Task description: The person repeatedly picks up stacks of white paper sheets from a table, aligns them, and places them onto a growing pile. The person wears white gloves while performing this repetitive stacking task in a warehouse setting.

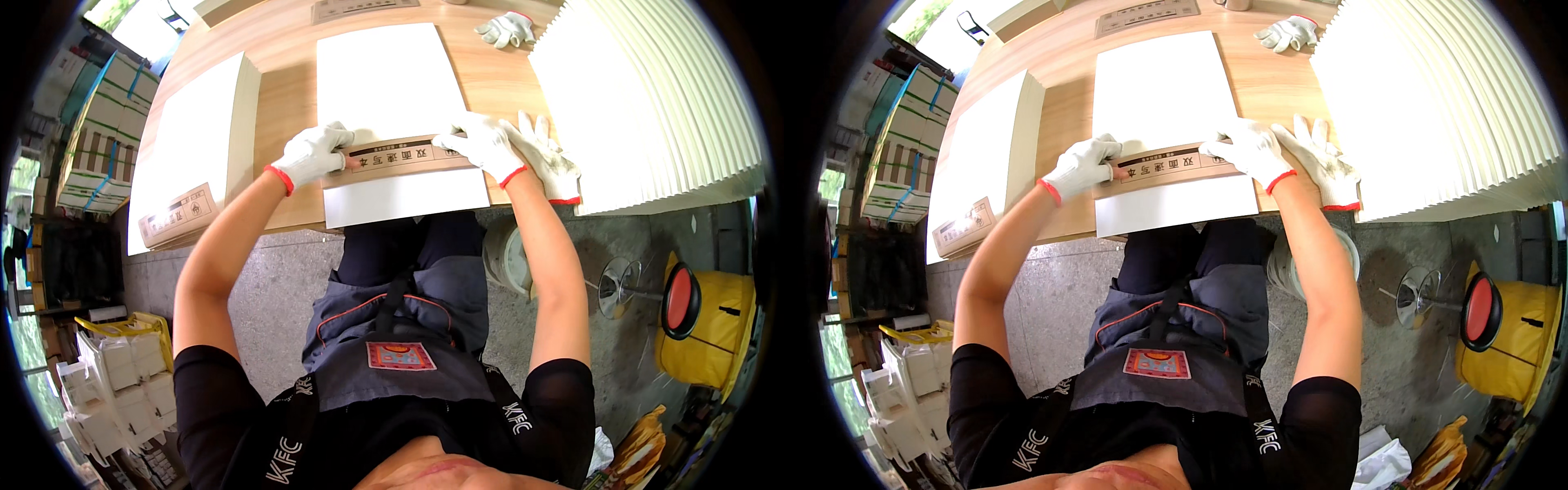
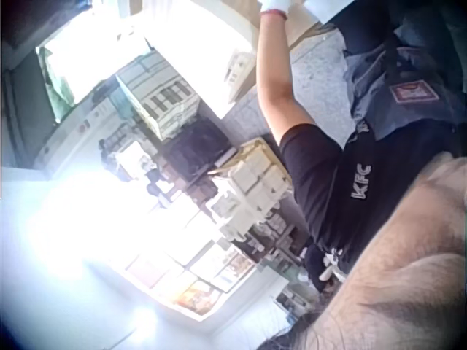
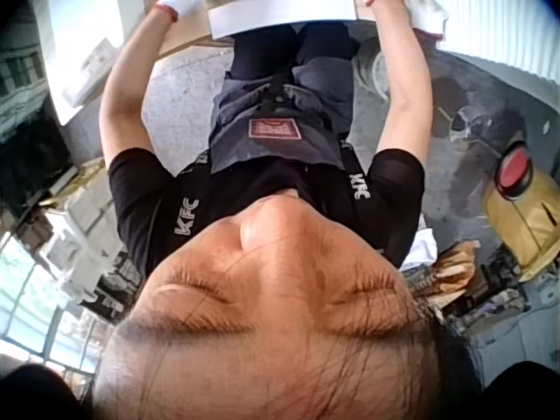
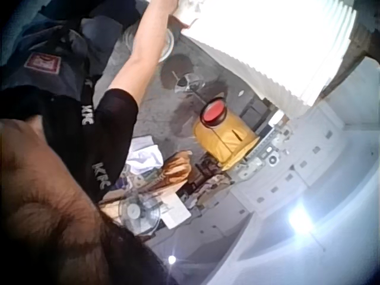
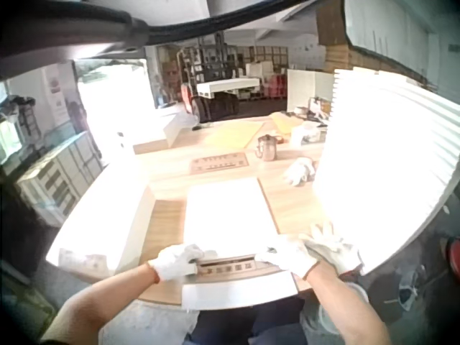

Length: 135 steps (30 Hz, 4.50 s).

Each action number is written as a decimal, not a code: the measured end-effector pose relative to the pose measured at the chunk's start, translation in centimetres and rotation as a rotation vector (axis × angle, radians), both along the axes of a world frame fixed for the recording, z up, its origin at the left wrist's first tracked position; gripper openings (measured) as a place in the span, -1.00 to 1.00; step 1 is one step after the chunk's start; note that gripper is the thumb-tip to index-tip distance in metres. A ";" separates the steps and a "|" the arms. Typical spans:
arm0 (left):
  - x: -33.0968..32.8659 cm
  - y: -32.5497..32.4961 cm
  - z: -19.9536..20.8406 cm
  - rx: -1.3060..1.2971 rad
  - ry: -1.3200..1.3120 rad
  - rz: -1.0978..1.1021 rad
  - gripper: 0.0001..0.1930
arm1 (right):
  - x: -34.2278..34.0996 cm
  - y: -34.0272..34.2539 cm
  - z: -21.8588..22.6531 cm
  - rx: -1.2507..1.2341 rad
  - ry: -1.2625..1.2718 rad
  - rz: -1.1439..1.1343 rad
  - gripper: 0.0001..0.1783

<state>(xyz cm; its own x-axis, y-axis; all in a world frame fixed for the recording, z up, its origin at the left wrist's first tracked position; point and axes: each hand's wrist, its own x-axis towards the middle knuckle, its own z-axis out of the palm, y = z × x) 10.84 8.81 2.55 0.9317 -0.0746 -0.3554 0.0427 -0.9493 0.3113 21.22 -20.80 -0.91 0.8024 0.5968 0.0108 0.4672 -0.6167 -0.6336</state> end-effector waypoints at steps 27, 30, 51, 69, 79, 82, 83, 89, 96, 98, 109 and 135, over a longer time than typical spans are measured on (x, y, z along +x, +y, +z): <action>7.9 -9.4 3.9 0.665 0.204 -0.963 -0.08 | -6.4 6.6 0.6 -0.379 -0.728 0.499 -0.61; 8.7 -8.2 2.3 0.588 0.164 -0.985 0.05 | -9.8 13.3 1.4 -0.235 -0.606 0.516 -0.70; 7.0 -10.0 4.4 0.703 0.265 -0.831 0.16 | -1.2 -6.7 3.4 -0.896 -0.527 0.081 -0.56; -9.8 -6.7 -5.4 -2.297 -0.124 1.366 -0.76 | -3.3 -4.6 -0.9 -0.041 -0.437 0.153 -0.70; -4.4 -5.0 -3.7 -1.909 -0.097 1.262 -0.79 | 4.0 -2.1 1.1 0.132 0.066 -0.335 -0.32; -6.0 -4.1 -2.3 -1.952 -0.115 1.263 -0.76 | 5.7 1.2 1.6 0.359 0.643 -0.333 -0.25; -6.3 -4.0 -2.1 -1.893 -0.134 1.281 -0.74 | 5.5 1.8 1.6 0.482 0.732 -0.220 -0.34; -10.9 -2.3 -0.1 -1.752 -0.459 0.981 -0.41 | 5.3 2.9 -3.4 0.689 0.531 -0.108 -0.65; -20.3 5.5 4.4 -1.212 -0.923 0.890 -0.32 | -4.8 12.8 2.9 1.108 0.527 0.016 -0.59; -22.6 9.3 6.1 -0.983 -1.054 0.964 -0.48 | -7.3 18.4 4.1 1.103 0.482 -0.026 -0.56; -26.9 28.4 0.4 -0.060 -0.635 1.124 -0.53 | -10.2 34.0 3.6 0.132 -0.097 0.145 -0.53; 0.2 -13.4 20.2 -0.047 -1.159 -0.624 -0.43 | -12.4 7.1 6.3 0.305 0.348 0.230 -0.66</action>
<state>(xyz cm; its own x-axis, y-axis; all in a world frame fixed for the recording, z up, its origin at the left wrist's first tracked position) 11.06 -4.59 22.74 0.4965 -0.5909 0.6359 -0.7083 -0.6992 -0.0967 8.86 -13.66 5.36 0.6377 0.7697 -0.0322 0.2984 -0.2853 -0.9108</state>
